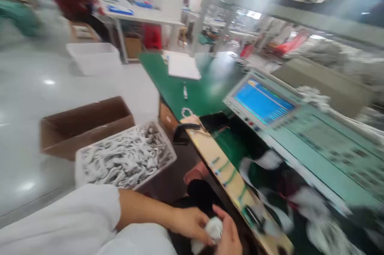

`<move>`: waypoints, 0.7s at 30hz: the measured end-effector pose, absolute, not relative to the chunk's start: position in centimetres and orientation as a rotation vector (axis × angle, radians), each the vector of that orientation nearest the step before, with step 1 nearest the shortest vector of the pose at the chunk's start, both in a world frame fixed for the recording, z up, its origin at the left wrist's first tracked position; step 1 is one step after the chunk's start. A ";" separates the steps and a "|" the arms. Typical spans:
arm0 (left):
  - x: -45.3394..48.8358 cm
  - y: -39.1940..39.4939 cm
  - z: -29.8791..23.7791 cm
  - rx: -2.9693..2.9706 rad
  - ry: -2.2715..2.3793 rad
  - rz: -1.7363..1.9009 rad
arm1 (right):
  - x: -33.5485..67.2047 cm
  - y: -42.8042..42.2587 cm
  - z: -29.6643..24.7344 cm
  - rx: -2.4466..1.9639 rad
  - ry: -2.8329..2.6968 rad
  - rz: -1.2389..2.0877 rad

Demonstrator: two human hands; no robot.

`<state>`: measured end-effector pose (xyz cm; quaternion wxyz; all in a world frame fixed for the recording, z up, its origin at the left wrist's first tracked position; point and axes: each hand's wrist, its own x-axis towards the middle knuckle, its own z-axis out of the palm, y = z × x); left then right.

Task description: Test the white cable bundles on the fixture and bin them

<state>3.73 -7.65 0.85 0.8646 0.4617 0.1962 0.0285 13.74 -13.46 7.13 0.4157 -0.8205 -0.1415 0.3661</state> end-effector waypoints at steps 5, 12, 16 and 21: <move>4.8 -7.9 3.4 0.811 0.401 0.103 | 14.9 -17.1 8.0 -2.163 -0.722 0.510; 7.1 -9.6 4.3 0.883 0.337 0.206 | 15.6 -20.4 7.4 -2.304 -0.738 0.342; 7.6 -9.6 4.4 1.117 0.398 0.144 | 16.2 -20.8 7.1 -2.224 -0.507 0.477; 7.4 -9.8 4.1 1.104 0.422 0.223 | 16.0 -20.1 6.7 -2.003 -0.282 0.542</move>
